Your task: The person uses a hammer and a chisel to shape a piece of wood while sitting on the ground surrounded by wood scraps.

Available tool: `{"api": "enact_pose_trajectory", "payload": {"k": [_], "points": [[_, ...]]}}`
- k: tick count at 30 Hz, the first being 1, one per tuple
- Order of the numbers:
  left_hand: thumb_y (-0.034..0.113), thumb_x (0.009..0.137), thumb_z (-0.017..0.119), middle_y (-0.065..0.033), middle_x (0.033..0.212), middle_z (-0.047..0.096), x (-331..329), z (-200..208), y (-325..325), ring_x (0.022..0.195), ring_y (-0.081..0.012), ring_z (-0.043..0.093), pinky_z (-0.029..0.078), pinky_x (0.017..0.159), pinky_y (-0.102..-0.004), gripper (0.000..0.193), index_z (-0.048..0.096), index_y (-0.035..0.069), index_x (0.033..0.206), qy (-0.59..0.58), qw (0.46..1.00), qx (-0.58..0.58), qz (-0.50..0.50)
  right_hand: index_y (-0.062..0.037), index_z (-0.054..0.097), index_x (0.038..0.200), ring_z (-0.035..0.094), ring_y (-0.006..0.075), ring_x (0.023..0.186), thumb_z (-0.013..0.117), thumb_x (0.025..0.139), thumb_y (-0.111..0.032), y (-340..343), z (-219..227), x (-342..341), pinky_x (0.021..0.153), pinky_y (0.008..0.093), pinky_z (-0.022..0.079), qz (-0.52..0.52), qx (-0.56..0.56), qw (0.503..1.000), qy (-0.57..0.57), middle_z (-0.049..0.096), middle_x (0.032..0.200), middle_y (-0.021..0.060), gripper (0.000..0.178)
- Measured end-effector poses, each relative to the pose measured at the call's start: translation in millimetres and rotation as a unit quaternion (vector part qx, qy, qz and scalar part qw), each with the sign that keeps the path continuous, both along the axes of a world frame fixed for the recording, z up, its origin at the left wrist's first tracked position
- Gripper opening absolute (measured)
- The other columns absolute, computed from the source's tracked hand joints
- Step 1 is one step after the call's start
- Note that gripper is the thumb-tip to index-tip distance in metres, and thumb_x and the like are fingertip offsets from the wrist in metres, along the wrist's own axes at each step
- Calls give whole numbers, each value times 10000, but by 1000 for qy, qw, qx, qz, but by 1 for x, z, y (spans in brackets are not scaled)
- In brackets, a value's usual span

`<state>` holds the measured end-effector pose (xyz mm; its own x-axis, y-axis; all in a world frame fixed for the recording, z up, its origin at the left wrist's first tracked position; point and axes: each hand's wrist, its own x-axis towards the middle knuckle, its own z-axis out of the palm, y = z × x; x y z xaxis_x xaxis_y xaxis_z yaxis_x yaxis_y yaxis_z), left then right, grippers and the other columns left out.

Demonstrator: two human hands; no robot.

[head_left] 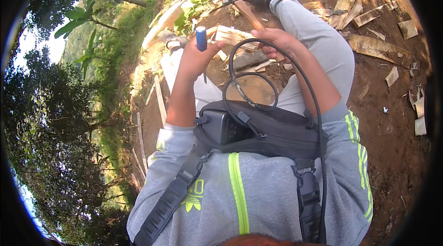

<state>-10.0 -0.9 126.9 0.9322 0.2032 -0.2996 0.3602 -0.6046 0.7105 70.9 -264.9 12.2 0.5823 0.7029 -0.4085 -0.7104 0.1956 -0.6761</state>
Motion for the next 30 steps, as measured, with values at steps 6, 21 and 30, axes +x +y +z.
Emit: {"api": "enact_pose_trajectory", "payload": {"k": [6, 21, 30], "points": [[454, 922, 841, 31, 769, 622, -2, -24, 6, 727, -83, 573, 463, 667, -284, 466, 720, 8, 979, 34, 994, -97, 49, 16, 580, 1177, 462, 26, 501, 797, 960, -427, 5, 15, -11, 391, 198, 397, 39, 0, 999, 4, 619, 923, 98, 539], [449, 910, 827, -27, 661, 596, -16, -27, -3, 629, -141, 549, 451, 613, -343, 431, 709, 35, 872, -87, 988, 129, 11, -22, 560, 1058, 567, 121, 518, 906, 831, -387, 21, 26, -17, 465, 301, 467, -50, -194, 950, -240, 649, 748, 32, 552], [445, 895, 834, -67, 661, 622, -14, -14, -22, 612, -190, 587, 466, 614, -355, 393, 773, 73, 1007, -73, 982, 171, -38, -59, 589, 987, 539, 87, 500, 859, 846, -209, 31, 14, -27, 443, 284, 417, -50, -147, 961, -228, 608, 708, 2, 340]]}}
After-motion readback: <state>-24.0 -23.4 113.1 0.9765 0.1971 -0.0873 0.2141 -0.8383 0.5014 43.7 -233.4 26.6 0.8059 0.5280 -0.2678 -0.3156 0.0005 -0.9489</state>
